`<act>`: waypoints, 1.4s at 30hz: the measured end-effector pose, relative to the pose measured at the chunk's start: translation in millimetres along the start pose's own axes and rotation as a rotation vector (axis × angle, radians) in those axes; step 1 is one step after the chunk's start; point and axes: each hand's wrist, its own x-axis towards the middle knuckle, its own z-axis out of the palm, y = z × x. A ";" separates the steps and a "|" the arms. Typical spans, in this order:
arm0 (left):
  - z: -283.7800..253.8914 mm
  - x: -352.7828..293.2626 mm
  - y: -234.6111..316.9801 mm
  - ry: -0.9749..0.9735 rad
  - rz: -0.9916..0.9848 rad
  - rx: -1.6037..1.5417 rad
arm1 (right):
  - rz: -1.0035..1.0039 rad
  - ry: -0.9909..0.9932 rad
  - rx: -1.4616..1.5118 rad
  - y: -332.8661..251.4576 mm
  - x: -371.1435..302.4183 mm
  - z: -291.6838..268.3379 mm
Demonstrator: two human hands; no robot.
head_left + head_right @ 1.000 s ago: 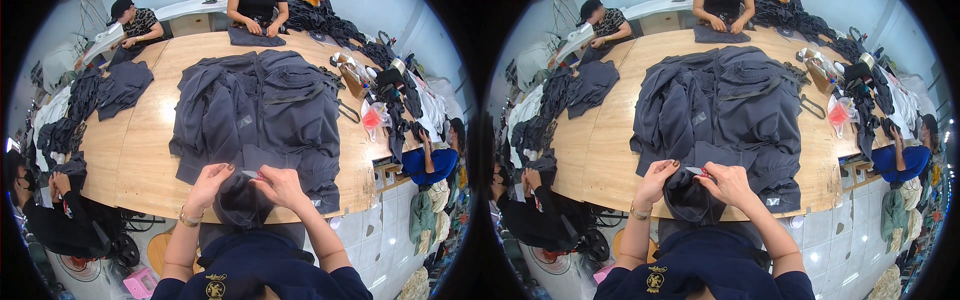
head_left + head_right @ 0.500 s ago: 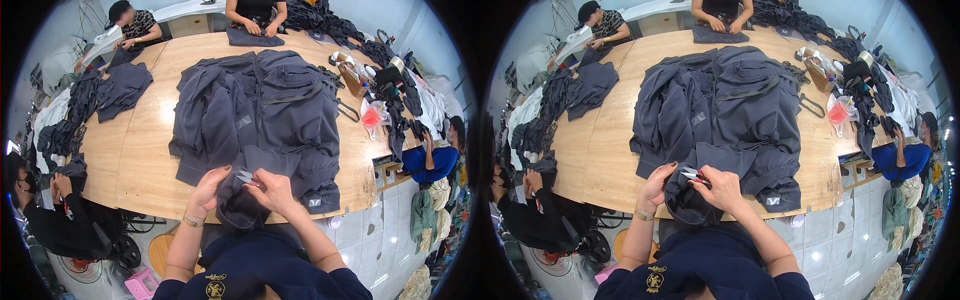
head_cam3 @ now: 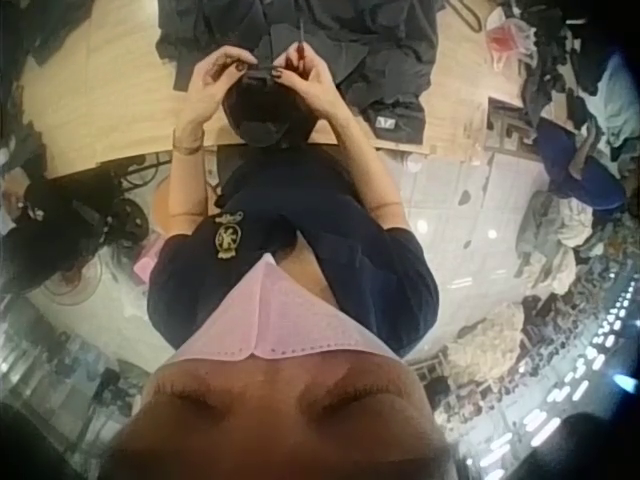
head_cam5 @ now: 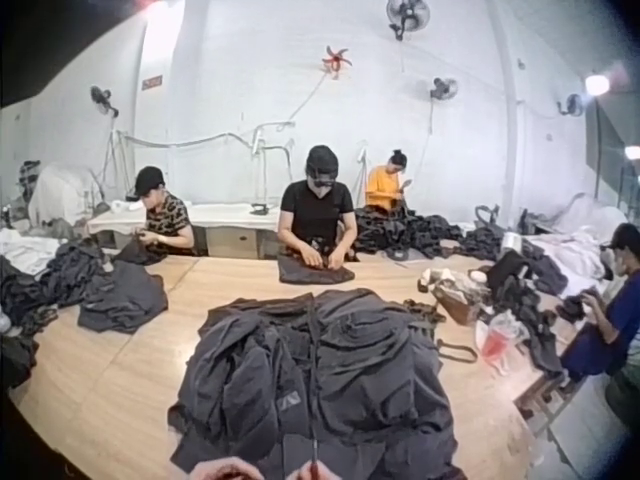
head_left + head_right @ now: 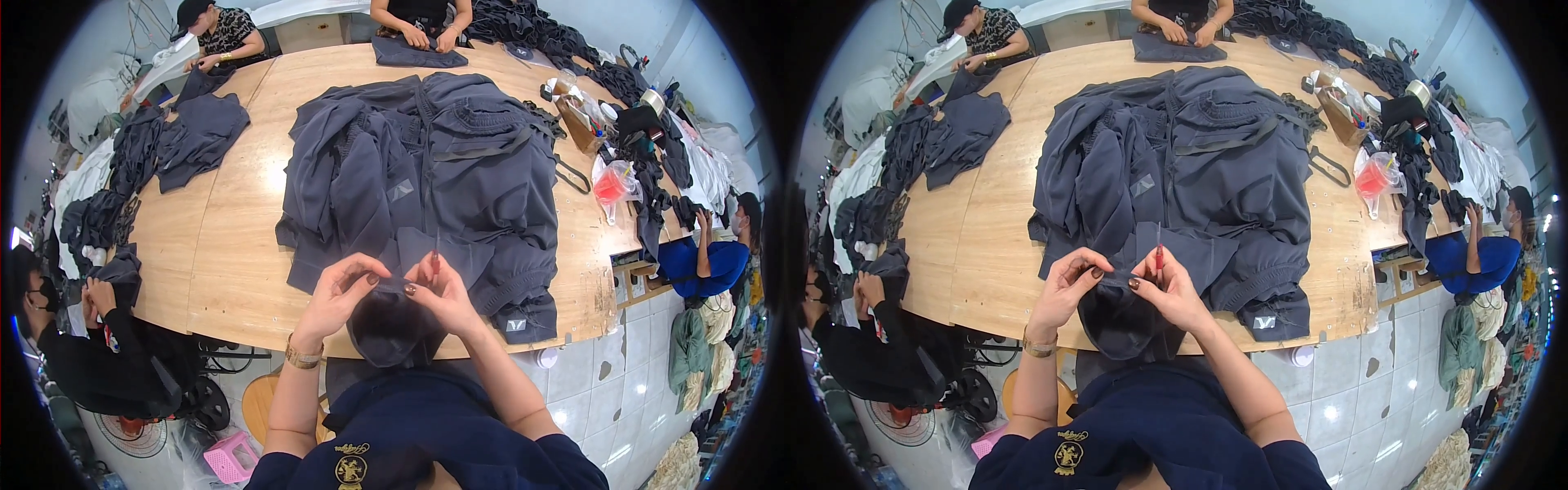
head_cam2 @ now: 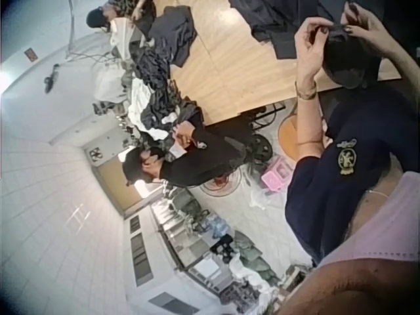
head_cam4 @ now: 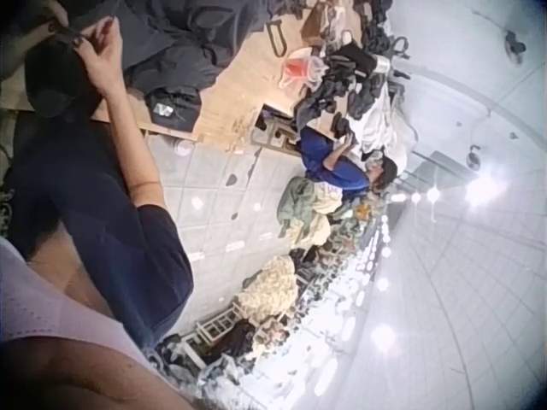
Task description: Trimming excess threads and inspecting dark-colored garments at a production table.
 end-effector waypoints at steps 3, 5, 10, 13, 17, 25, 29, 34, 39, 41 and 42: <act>1.1 -1.2 3.9 -0.085 -0.005 -0.018 | 0.018 0.044 0.172 -7.9 0.2 1.4; 3.8 -2.6 6.3 -0.089 -0.114 -0.102 | 0.027 0.085 0.244 -9.7 0.1 1.3; 3.9 -3.2 6.4 -0.120 -0.079 -0.123 | 0.027 0.126 0.260 -3.6 0.8 -1.3; 2.2 -3.8 5.4 -0.112 -0.113 -0.147 | -0.029 0.149 0.127 -1.8 1.9 0.3; 3.3 -2.4 3.6 -0.078 -0.157 -0.198 | -0.093 0.232 -0.162 -0.2 2.2 1.7; 0.4 -0.1 2.3 -0.069 -0.216 -0.378 | -0.314 0.142 -1.084 -29.2 -12.9 2.1; 2.0 1.8 -0.1 -0.047 -0.208 -0.425 | -0.369 0.067 -1.284 -26.4 -16.1 -1.9; 2.8 2.1 -0.4 -0.062 -0.212 -0.414 | -0.383 0.030 -1.381 -30.2 -16.1 -0.6; 6.1 2.2 4.7 -0.062 -0.203 -0.319 | -0.424 0.013 -1.422 -30.7 -13.3 -0.5; 6.5 1.8 5.0 -0.054 -0.214 -0.225 | -0.376 -0.001 -1.428 -34.2 -13.4 0.5; 6.4 1.5 5.3 -0.053 -0.214 -0.225 | -0.377 -0.002 -1.427 -36.0 -13.0 0.9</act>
